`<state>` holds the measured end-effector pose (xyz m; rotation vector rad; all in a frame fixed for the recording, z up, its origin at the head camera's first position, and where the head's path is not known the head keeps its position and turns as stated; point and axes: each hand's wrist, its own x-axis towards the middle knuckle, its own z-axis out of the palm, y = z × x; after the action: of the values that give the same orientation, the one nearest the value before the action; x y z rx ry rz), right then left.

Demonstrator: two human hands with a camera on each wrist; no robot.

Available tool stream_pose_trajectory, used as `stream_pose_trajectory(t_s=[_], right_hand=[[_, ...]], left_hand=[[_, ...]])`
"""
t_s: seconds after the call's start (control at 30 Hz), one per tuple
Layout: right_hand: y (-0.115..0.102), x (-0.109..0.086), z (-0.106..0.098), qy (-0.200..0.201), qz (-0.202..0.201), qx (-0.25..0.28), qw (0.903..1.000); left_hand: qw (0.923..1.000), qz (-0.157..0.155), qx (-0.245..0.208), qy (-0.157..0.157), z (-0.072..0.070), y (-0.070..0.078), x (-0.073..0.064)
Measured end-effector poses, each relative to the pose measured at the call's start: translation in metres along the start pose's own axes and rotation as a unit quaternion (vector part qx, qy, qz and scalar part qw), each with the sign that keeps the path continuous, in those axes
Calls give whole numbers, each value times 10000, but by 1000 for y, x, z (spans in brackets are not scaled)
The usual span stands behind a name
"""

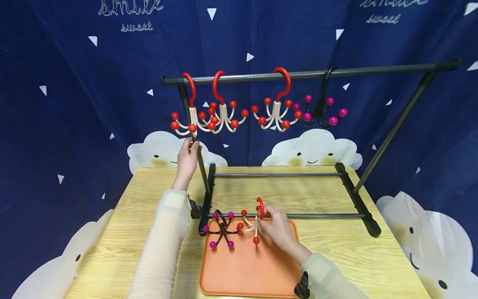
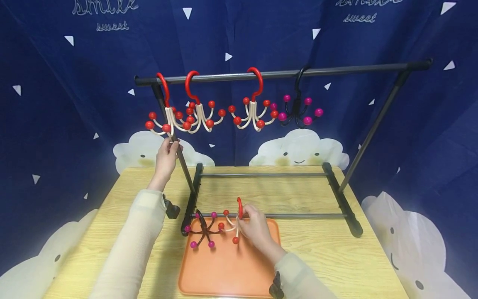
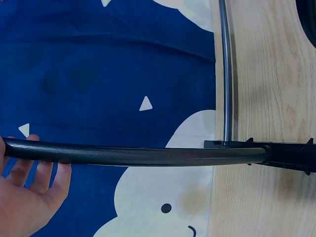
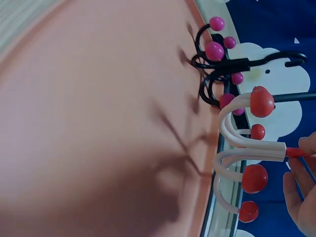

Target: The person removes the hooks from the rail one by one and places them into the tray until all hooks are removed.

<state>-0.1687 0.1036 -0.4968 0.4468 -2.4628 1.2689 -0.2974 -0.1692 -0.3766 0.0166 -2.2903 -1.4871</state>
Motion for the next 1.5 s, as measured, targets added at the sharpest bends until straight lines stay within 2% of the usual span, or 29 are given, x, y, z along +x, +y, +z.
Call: stream_pose_trajectory(t_s=[0.4, 0.67, 1.0, 1.13, 1.27, 1.4, 1.5], right_hand=[[-7, -8, 29, 15, -11, 126, 9999], [-7, -15, 43, 7, 163, -120, 9998], [-1, -24, 53, 108, -275, -79, 9995], [1, -26, 54, 195, -349, -183, 9990], [2, -26, 51, 11, -253, -131, 9996], [2, -25, 43, -206, -213, -223, 9993], [4, -20, 34, -134, -316, -336, 9988]], left_hand=[[10000, 11, 55, -47, 0, 2, -1], [10000, 20, 49, -68, 0, 1, -1], [9999, -1, 111, -37, -1, 1, -1], [10000, 26, 78, 16, -1, 2, 0], [10000, 6, 61, -11, 0, 1, 0], [10000, -17, 33, -42, 0, 1, 0], [10000, -18, 32, -19, 0, 2, -2]])
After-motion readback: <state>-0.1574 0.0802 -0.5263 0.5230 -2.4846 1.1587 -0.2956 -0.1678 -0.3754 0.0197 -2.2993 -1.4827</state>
